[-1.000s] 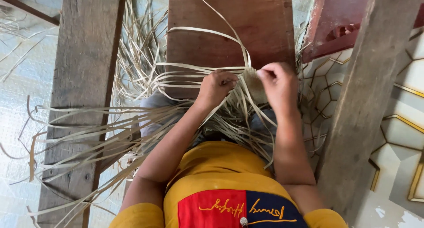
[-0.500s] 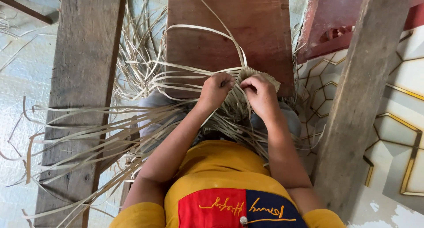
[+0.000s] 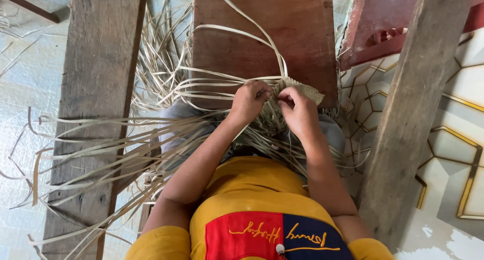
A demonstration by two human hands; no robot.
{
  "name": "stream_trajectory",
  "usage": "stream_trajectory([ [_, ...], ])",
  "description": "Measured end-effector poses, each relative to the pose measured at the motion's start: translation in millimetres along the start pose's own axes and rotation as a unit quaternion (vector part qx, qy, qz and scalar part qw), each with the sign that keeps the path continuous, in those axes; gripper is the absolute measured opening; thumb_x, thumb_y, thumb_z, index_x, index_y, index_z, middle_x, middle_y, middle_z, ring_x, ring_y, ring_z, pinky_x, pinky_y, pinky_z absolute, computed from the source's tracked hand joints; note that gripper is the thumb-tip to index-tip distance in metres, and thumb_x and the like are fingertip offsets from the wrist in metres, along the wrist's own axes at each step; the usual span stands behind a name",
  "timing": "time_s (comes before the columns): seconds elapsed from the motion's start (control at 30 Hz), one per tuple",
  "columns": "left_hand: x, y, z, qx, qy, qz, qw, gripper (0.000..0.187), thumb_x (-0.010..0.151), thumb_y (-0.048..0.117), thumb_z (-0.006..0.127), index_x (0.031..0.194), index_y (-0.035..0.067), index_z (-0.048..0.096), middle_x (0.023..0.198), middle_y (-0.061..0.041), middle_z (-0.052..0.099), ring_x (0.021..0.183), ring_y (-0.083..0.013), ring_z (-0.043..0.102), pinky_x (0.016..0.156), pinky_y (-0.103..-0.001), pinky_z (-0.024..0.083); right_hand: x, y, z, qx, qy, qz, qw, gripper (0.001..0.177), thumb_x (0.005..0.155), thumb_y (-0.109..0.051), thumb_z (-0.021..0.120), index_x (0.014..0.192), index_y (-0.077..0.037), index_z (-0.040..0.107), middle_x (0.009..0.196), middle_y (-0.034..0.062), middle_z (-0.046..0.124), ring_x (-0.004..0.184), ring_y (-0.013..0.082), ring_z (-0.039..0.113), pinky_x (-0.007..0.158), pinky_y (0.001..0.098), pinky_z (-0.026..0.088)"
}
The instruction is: Weaving thin bamboo strips together to create a flat mat or component.
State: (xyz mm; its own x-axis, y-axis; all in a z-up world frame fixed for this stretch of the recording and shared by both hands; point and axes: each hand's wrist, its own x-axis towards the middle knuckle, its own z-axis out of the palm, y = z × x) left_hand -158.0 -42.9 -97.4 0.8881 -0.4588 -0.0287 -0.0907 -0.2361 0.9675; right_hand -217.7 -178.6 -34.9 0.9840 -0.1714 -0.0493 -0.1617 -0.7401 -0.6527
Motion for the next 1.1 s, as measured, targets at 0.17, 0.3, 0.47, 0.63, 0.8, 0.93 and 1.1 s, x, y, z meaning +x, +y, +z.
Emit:
stream_trajectory([
  [0.17, 0, -4, 1, 0.013, 0.003, 0.008, 1.0, 0.009, 0.087, 0.009, 0.057, 0.094, 0.006, 0.061, 0.077, -0.012, 0.054, 0.076, -0.0335, 0.058, 0.065, -0.045, 0.05, 3, 3, -4, 0.047, -0.049, 0.039, 0.997, 0.014, 0.085, -0.018, 0.063, 0.088, -0.005, 0.064, 0.071, 0.0152, 0.062, 0.068, 0.0317, 0.062, 0.054, 0.0401, 0.05],
  [0.3, -1, 5, -5, 0.001, 0.013, -0.004, 1.0, 0.01, 0.086, 0.01, 0.058, 0.094, 0.006, 0.061, 0.078, -0.012, 0.054, 0.075, -0.031, 0.058, 0.064, -0.044, 0.05, 5, 14, 2, 0.078, -0.058, 0.033, 0.995, 0.01, 0.084, -0.014, 0.064, 0.088, -0.005, 0.065, 0.07, 0.0149, 0.063, 0.068, 0.0311, 0.062, 0.055, 0.0386, 0.05],
  [0.47, 6, -5, -3, 0.104, 0.05, 0.067, 0.991, 0.01, 0.08, 0.007, 0.061, 0.089, 0.01, 0.064, 0.075, -0.01, 0.054, 0.077, -0.0323, 0.056, 0.066, -0.043, 0.05, 8, 19, 0, 0.096, -0.058, 0.026, 0.993, 0.01, 0.081, -0.014, 0.067, 0.088, -0.008, 0.065, 0.072, 0.0134, 0.064, 0.071, 0.0269, 0.063, 0.056, 0.0373, 0.05],
  [0.63, 9, -7, 3, 0.172, 0.073, 0.113, 0.976, 0.015, 0.077, 0.013, 0.065, 0.092, 0.014, 0.064, 0.08, -0.008, 0.055, 0.081, -0.0296, 0.056, 0.069, -0.04, 0.05, 9, 17, -2, 0.112, -0.069, 0.027, 0.991, 0.01, 0.081, -0.013, 0.066, 0.09, -0.007, 0.066, 0.076, 0.0136, 0.064, 0.073, 0.0259, 0.063, 0.058, 0.0374, 0.05],
  [0.8, 14, -8, 5, 0.222, 0.06, 0.117, 0.966, 0.014, 0.076, 0.017, 0.065, 0.089, 0.021, 0.066, 0.079, -0.002, 0.056, 0.083, -0.0259, 0.056, 0.07, -0.039, 0.05, 9, 11, -8, 0.135, -0.068, 0.017, 0.988, 0.011, 0.083, -0.007, 0.062, 0.094, -0.006, 0.066, 0.08, 0.017, 0.064, 0.075, 0.0309, 0.063, 0.061, 0.04, 0.051],
  [0.93, 20, -8, 1, 0.225, 0.066, 0.111, 0.966, 0.014, 0.073, 0.019, 0.067, 0.086, 0.023, 0.063, 0.081, 0.001, 0.056, 0.085, -0.0234, 0.056, 0.072, -0.039, 0.049, 11, 14, -7, 0.158, -0.066, 0.006, 0.985, 0.012, 0.084, -0.003, 0.06, 0.096, -0.002, 0.065, 0.08, 0.0197, 0.063, 0.075, 0.0319, 0.063, 0.063, 0.0419, 0.051],
  [1.1, 18, -22, 4, 0.19, 0.017, 0.098, 0.977, 0.006, 0.077, 0.017, 0.064, 0.083, 0.017, 0.066, 0.075, -0.003, 0.063, 0.078, -0.0271, 0.061, 0.067, -0.039, 0.051, 11, 28, -1, 0.173, -0.072, 0.01, 0.982, 0.013, 0.083, -0.002, 0.06, 0.096, -0.003, 0.065, 0.081, 0.019, 0.063, 0.076, 0.0304, 0.063, 0.061, 0.0409, 0.05],
])
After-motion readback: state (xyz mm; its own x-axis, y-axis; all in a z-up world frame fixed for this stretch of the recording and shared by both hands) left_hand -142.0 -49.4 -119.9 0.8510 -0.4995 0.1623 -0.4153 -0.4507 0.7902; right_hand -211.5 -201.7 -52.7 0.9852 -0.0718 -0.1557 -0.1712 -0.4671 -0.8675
